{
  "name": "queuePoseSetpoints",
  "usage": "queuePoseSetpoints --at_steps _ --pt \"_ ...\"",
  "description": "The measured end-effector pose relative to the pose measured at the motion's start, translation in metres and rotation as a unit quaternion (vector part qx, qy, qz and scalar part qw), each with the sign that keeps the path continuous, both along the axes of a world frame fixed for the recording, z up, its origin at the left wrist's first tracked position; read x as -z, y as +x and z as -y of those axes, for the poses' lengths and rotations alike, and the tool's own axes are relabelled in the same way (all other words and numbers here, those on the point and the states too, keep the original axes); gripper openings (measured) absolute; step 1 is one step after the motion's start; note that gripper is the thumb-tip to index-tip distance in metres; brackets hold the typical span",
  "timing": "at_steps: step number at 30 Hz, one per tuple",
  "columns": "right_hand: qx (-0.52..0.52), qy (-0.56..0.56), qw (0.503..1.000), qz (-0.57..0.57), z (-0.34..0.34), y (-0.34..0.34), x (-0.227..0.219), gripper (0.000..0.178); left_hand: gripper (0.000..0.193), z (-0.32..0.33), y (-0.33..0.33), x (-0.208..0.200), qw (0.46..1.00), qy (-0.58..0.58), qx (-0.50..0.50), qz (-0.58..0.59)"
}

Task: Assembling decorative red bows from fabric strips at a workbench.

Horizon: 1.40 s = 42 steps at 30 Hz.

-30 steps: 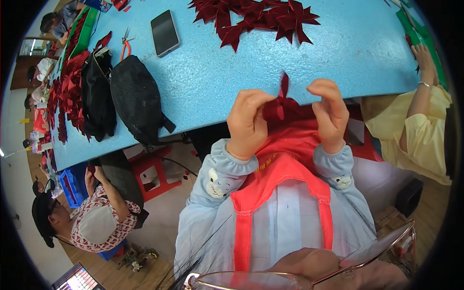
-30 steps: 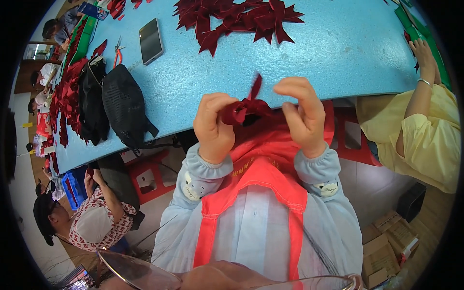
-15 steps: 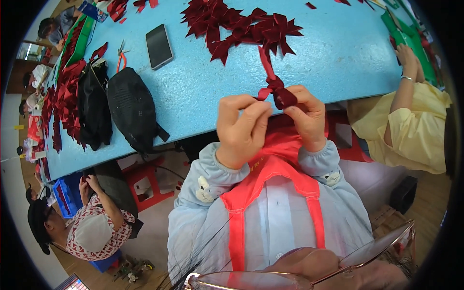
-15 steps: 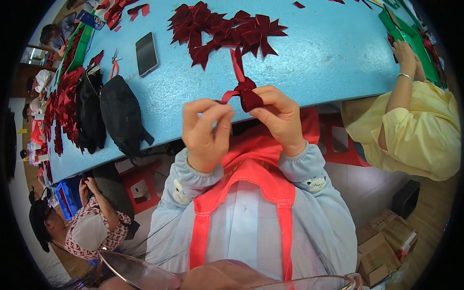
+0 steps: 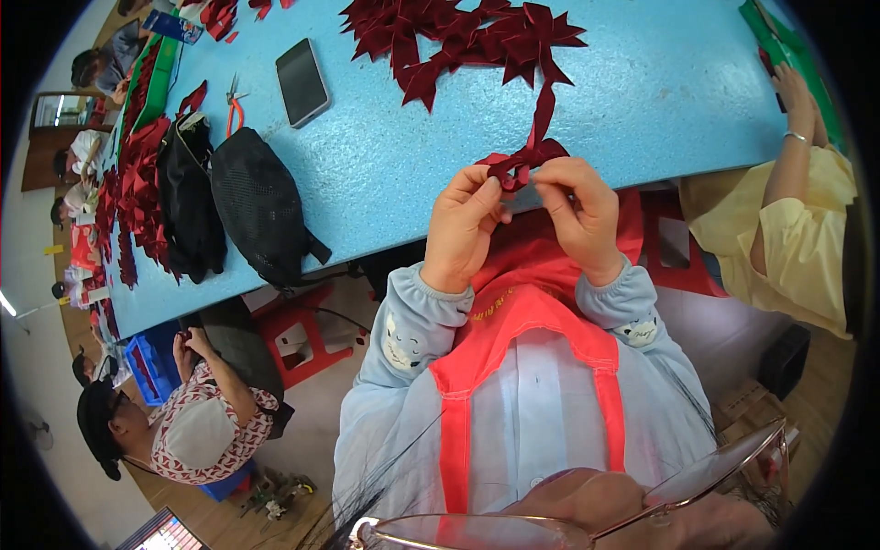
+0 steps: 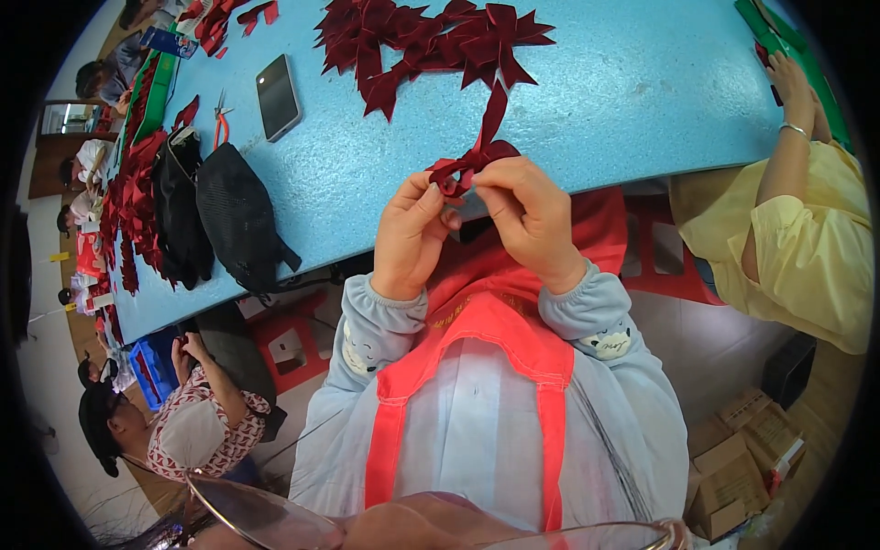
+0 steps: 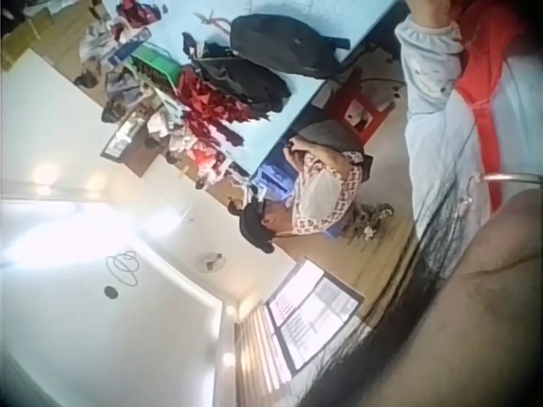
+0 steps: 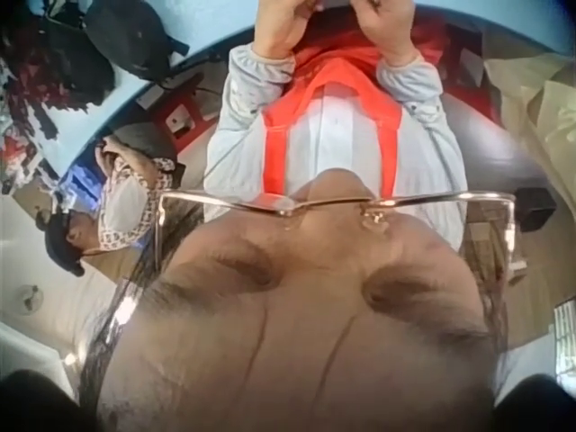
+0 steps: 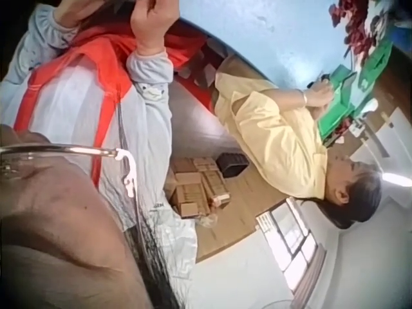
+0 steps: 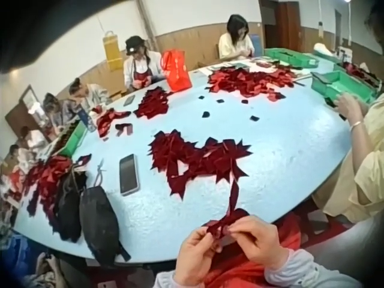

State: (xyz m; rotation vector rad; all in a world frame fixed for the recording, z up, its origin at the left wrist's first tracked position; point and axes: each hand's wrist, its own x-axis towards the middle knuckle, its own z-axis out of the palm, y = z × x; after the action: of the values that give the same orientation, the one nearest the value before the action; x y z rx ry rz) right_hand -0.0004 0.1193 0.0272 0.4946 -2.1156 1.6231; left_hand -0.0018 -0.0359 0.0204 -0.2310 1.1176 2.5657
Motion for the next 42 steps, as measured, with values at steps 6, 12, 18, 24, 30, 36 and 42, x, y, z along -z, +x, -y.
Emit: queuePoseSetpoints --at_steps 6,12,18,24,30,36,42 --pt "0.044 0.046 0.998 0.027 0.001 0.0 -0.016 0.016 0.011 0.002 -0.003 0.005 1.0 -0.001 0.0 0.003" --pt "-0.028 0.04 0.993 0.105 0.0 0.0 -0.014 0.014 0.008 -0.004 0.002 0.003 0.966 -0.21 -0.054 -0.141" --pt "-0.068 -0.207 0.944 0.249 0.005 0.002 -0.003 0.014 0.011 -0.008 0.002 -0.005 0.727 -0.53 -0.117 -0.421" --pt "-0.073 -0.334 0.862 0.374 -0.001 0.002 0.008 0.014 0.015 -0.008 0.002 -0.01 0.796 -0.497 -0.084 -0.335" --pt "-0.082 -0.28 0.907 0.304 0.004 0.0 0.011 0.014 0.017 -0.006 -0.001 -0.002 0.869 -0.434 -0.02 -0.237" --pt "-0.037 -0.235 0.935 0.262 0.012 0.001 0.005 0.007 0.012 -0.006 -0.005 -0.006 0.891 -0.405 -0.007 -0.204" --pt "-0.019 -0.234 0.936 0.264 0.017 0.004 0.009 0.008 0.008 -0.014 -0.002 -0.005 0.883 -0.41 -0.049 -0.224"
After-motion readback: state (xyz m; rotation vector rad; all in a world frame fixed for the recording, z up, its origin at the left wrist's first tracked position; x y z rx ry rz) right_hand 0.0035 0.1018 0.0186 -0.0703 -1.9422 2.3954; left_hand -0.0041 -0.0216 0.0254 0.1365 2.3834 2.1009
